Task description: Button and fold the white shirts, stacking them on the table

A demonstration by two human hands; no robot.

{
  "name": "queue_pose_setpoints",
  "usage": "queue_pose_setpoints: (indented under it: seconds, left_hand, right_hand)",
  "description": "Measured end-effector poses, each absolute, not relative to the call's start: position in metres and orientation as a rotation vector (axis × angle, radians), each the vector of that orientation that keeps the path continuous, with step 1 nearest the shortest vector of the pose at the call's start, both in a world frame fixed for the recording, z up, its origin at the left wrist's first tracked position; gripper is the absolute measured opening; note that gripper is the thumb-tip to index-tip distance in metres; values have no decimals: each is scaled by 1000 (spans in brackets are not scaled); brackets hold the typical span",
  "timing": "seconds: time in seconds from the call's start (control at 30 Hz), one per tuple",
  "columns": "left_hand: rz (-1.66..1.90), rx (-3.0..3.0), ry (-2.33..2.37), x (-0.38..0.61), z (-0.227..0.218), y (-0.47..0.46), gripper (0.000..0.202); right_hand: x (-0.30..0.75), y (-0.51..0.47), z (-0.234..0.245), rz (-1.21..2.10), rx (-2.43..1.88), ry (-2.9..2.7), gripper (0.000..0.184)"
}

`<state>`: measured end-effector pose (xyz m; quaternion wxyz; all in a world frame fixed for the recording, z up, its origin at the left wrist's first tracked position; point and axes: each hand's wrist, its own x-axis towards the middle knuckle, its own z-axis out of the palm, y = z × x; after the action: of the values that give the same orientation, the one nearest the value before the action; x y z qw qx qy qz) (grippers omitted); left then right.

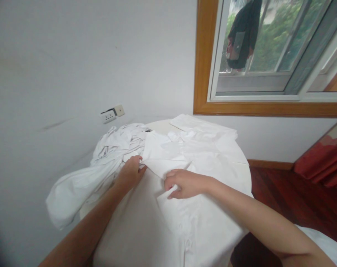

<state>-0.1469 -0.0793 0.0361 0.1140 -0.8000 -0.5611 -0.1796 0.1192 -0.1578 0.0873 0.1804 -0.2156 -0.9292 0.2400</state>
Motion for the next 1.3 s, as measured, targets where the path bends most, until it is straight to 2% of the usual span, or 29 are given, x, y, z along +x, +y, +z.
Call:
queue_pose_setpoints:
  seconds: [0.1, 0.23, 0.4, 0.57, 0.77, 0.97, 1.13, 1.3]
  left_hand:
    - [-493, -2325, -1613, -148, 31, -81, 28]
    - [-400, -2314, -1630, -146, 33, -84, 22]
    - [-358, -2346, -1646, -142, 39, -85, 8]
    - [-482, -2335, -1688, -139, 43, -85, 12]
    - [-593, -2244, -2018, -137, 55, -88, 21]
    - [-292, -2364, -1983, -131, 55, -95, 21]
    - [-332, -2264, -1921, -138, 56, -91, 18]
    - [-412, -2054, -1799, -147, 66, -87, 20]
  right_hand:
    - [133, -169, 101, 805, -673, -2516, 10]
    - [156, -182, 115, 950, -759, -2450, 19]
    - [199, -198, 129, 925, -971, -2288, 21]
    - [259, -215, 134, 970, -1111, -2110, 22]
    - [307, -232, 114, 993, -1202, -2055, 41]
    - [300, -248, 83, 1235, -1399, -2026, 31]
    - [306, -248, 64, 1149, -1383, -2031, 31]
    - [318, -244, 58, 1021, -1298, -2022, 42]
